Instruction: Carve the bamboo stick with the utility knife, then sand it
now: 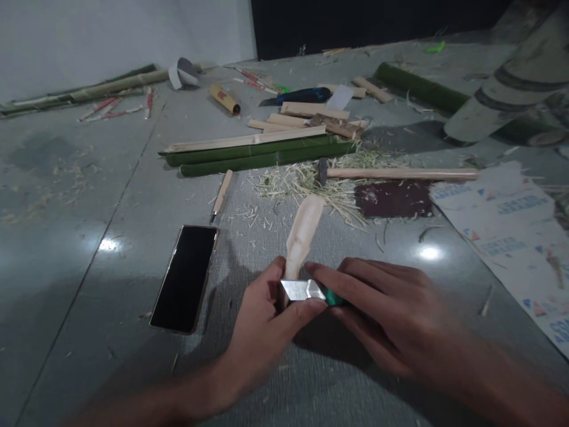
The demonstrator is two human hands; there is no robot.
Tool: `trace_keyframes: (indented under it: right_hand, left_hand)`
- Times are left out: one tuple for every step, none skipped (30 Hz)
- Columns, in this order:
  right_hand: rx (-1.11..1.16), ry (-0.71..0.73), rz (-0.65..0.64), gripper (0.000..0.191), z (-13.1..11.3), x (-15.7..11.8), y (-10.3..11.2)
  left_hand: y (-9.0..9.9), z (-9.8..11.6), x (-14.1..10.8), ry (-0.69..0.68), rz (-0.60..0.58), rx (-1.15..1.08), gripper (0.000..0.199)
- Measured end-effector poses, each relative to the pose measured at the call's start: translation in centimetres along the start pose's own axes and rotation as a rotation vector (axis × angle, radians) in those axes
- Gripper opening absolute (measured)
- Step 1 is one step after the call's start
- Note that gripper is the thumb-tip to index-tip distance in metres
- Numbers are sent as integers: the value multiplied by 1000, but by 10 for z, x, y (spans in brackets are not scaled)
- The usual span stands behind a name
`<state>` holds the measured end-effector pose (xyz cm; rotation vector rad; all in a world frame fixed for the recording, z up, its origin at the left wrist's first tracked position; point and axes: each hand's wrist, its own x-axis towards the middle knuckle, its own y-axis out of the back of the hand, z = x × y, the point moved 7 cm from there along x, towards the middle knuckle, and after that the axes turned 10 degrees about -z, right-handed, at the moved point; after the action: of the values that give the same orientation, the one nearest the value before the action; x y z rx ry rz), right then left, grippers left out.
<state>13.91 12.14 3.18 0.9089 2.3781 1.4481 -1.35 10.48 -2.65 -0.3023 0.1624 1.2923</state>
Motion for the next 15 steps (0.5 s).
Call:
trace_keyframes:
  right_hand:
    - [-9,-6,1,36,0,0,0]
    - [-22,-13,2,36,-1,1,0]
    - [-37,-19,7,36,-1,1,0]
    - [-50,-26,11,36,-1,1,0]
    - [-63,-32,16,35,-2,2,0]
    - [-74,-36,23,35,-2,1,0]
    - [-85,-39,35,35,-3,1,0]
    - [-97,-43,45,34,-3,1,0]
    - [-113,-46,54,34,-4,0,0]
    - [-131,-49,58,34,-5,0,0]
    - [-149,-52,61,34,-5,-1,0]
    - [-166,-53,65,34,-6,-1,0]
    - [-181,-51,71,34,-7,-1,0]
    - [-195,-51,81,34,-8,-1,0]
    - [-207,-52,94,34,-9,-1,1]
  left_hand:
    - [0,0,0,2,3,18,30]
    - [0,0,-1,2,4,34,29]
    - [0,0,-1,0,5,45,29]
    - [-1,0,-1,-1,6,49,29]
    - [-1,0,-2,-1,7,48,28]
    - [-2,0,-2,2,9,44,28]
    - [-2,-1,-3,8,16,40,27]
    - [-2,-1,-3,14,22,37,27]
    - [-2,-2,-3,21,27,36,26]
    - [-2,-2,-4,21,30,40,26]
    - [-2,-2,-4,20,35,47,26]
    - [-2,-2,-4,20,40,56,26]
    - [-2,-2,-4,23,46,66,27]
    - [-2,-2,-5,31,56,74,27]
    - [-2,-3,-5,40,68,81,27]
